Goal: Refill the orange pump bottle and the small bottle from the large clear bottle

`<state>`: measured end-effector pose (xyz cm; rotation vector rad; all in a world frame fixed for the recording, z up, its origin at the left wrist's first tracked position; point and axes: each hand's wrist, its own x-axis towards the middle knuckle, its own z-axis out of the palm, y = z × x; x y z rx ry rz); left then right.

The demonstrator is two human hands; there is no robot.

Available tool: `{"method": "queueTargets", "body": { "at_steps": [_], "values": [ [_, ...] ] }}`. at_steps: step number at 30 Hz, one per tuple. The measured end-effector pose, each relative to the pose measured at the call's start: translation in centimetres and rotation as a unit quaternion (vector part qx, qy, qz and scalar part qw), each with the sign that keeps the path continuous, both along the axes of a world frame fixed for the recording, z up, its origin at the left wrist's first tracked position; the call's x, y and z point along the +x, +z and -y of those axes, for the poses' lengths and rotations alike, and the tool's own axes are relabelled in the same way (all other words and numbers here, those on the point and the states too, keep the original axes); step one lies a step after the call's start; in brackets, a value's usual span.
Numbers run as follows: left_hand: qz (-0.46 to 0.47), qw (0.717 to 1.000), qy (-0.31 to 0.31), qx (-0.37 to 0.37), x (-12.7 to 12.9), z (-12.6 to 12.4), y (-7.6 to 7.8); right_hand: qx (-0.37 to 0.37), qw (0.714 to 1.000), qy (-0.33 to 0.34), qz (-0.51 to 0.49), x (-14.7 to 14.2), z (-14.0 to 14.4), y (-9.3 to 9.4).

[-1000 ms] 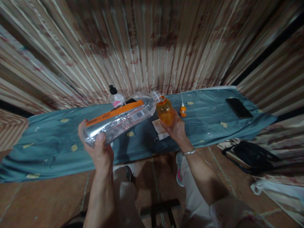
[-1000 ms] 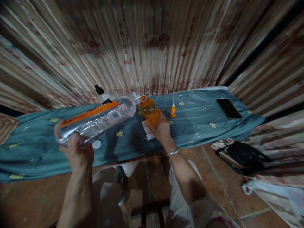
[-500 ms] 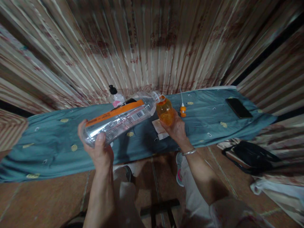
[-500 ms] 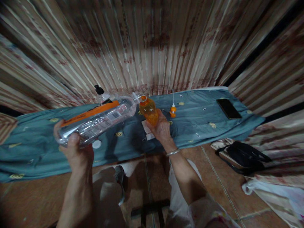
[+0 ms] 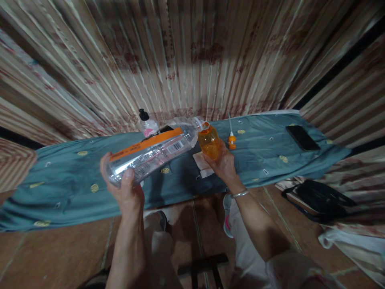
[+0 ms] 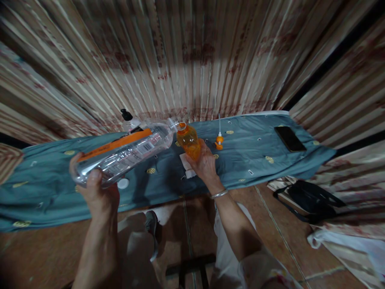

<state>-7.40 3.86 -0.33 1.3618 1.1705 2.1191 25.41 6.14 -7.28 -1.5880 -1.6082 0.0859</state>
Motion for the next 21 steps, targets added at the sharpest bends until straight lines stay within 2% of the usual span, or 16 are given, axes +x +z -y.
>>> {"method": "queueTargets", "body": {
  "at_steps": [12,21],
  "values": [
    [-0.005,1.000,0.018,-0.010,0.09,0.12,0.14,-0.015,1.000,0.003,-0.002,0.03,0.14,0.49],
    [0.000,1.000,0.007,-0.022,0.10,0.28,0.19,-0.018,1.000,0.001,-0.009,0.02,0.02,0.18]
  ]
}}
